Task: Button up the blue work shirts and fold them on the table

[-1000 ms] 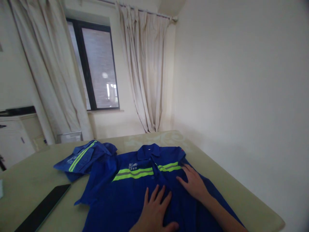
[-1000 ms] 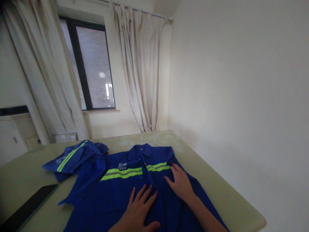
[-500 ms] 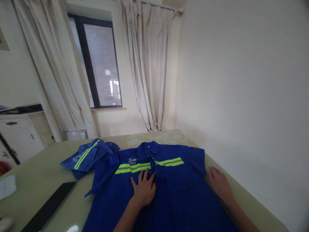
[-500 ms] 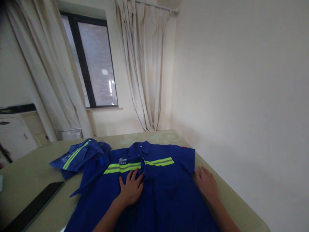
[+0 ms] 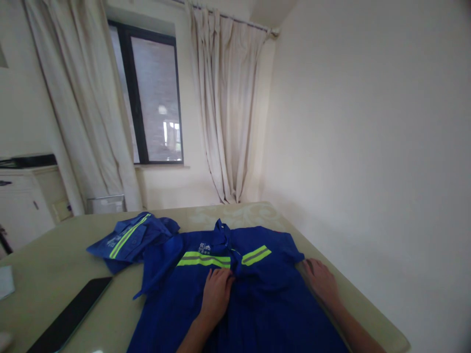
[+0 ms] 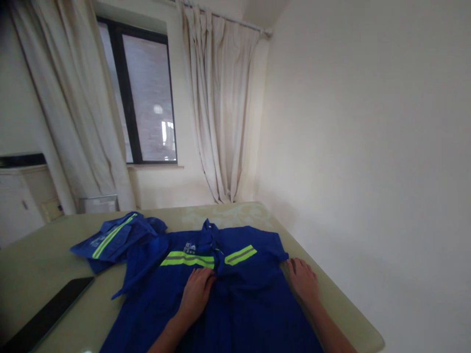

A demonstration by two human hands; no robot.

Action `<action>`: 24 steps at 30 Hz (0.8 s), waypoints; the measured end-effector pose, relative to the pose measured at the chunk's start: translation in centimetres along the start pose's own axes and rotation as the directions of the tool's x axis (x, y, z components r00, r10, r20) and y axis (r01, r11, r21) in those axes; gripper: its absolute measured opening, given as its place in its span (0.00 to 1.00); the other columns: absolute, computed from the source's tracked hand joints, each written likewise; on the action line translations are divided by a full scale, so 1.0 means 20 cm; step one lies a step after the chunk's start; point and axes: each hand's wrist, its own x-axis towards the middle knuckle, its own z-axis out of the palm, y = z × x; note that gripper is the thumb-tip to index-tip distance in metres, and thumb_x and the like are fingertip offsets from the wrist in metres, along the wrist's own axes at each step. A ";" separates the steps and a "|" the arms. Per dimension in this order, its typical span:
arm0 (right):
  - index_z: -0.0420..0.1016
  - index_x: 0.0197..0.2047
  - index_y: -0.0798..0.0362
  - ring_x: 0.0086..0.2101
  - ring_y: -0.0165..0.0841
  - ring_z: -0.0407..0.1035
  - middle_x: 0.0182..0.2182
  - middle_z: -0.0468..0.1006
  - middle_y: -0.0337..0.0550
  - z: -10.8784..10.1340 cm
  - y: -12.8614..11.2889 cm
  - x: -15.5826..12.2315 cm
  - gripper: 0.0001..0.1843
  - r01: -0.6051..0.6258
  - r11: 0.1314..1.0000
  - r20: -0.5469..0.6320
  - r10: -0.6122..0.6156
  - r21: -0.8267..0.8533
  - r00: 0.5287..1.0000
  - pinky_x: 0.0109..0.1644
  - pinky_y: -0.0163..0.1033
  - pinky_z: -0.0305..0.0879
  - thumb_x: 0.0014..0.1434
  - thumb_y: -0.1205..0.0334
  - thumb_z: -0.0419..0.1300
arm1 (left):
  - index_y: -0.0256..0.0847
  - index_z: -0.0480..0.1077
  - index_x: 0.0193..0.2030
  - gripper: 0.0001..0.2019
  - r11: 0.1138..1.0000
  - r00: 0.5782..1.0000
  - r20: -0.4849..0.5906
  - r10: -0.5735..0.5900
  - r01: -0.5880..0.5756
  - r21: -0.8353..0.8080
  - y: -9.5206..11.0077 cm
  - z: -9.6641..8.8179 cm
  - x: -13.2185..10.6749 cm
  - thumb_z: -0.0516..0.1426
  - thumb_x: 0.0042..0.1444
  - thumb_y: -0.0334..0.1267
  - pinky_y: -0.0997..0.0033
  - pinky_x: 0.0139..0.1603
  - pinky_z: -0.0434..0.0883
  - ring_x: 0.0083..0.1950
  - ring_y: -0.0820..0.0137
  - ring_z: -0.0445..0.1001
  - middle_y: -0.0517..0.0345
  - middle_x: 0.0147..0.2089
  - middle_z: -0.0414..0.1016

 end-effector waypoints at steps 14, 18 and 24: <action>0.74 0.55 0.55 0.54 0.49 0.71 0.55 0.76 0.56 0.02 0.02 0.00 0.29 -0.005 1.000 0.004 0.005 -0.007 1.000 0.57 0.54 0.65 0.69 0.48 0.40 | 0.47 0.41 0.26 0.23 0.953 0.546 -0.817 -0.187 -0.100 -0.285 0.22 -1.13 0.78 0.50 0.66 0.49 0.76 0.29 0.53 0.26 0.76 0.47 0.72 0.24 0.42; 0.74 0.55 0.54 0.55 0.49 0.70 0.55 0.76 0.57 0.04 0.04 0.00 0.30 -0.006 1.000 0.004 0.006 0.011 1.000 0.58 0.55 0.65 0.68 0.47 0.40 | 0.43 0.46 0.24 0.25 0.996 0.391 -0.919 0.047 -0.089 0.013 0.20 -1.42 0.74 0.52 0.68 0.49 0.76 0.35 0.54 0.29 0.77 0.51 0.71 0.25 0.48; 0.75 0.53 0.53 0.53 0.49 0.72 0.54 0.77 0.56 0.06 0.05 0.00 0.28 -0.002 1.000 -0.041 0.002 0.013 0.999 0.55 0.55 0.67 0.66 0.47 0.42 | 0.41 0.65 0.25 0.10 0.907 0.857 -0.510 0.072 0.156 0.390 -0.27 -1.20 0.48 0.56 0.58 0.36 0.70 0.39 0.65 0.31 0.69 0.67 0.61 0.26 0.67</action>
